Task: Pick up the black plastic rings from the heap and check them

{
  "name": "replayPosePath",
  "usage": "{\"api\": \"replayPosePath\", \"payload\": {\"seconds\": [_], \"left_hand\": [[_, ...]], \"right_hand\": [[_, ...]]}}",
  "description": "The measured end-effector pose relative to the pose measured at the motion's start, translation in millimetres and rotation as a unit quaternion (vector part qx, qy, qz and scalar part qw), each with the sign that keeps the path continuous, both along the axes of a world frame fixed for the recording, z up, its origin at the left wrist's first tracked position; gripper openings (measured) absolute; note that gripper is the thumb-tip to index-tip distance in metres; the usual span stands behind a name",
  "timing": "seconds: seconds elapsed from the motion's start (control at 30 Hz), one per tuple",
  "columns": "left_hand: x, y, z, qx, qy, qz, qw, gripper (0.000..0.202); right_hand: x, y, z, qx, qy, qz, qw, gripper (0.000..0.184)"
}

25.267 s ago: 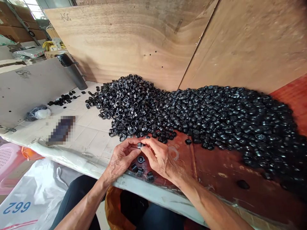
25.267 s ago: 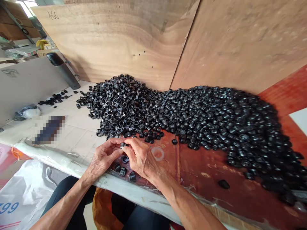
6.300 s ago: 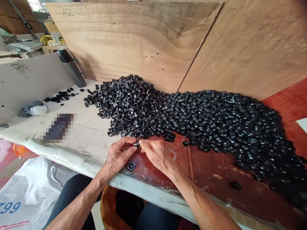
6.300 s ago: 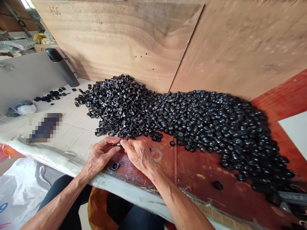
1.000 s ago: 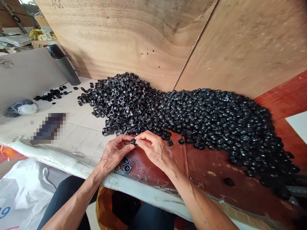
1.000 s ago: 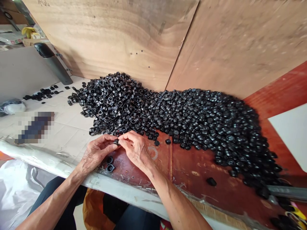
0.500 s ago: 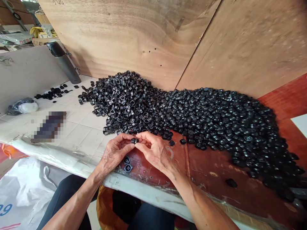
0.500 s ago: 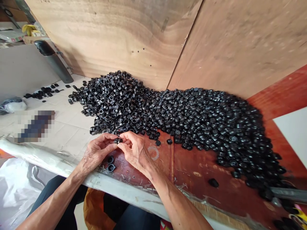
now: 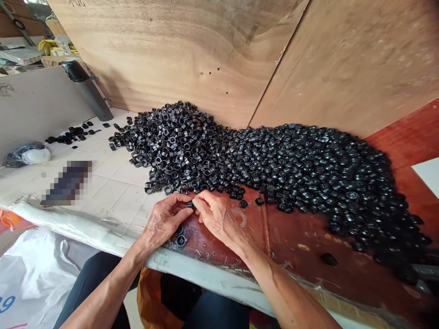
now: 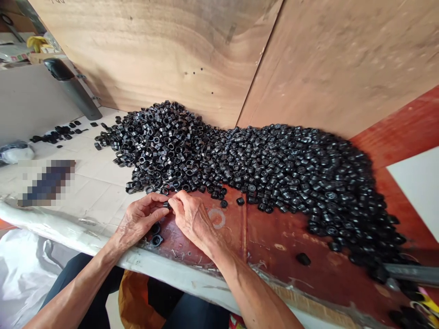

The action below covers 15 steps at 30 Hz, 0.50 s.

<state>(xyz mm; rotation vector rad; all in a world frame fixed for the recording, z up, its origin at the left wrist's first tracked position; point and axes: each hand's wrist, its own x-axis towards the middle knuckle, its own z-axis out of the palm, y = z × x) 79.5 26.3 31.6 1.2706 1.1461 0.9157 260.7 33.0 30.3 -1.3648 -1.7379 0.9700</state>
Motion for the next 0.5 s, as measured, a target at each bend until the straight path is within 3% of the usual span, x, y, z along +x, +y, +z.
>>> {"api": "replayPosePath", "payload": {"seconds": [0.13, 0.23, 0.5], "left_hand": [[-2, 2, -7.6, -0.008, -0.017, 0.046, 0.999, 0.038], [-5, 3, -12.4, 0.001, -0.027, 0.056, 0.998, 0.036], [-5, 3, -14.6, -0.006, -0.022, 0.044, 0.999, 0.038]], "right_hand": [[0, -2, -1.6, 0.042, 0.022, 0.012, 0.999, 0.01], [1, -2, -3.6, 0.066, 0.023, 0.022, 0.997, 0.015], [2, 0, -8.6, 0.034, -0.011, 0.038, 0.999, 0.014]]}}
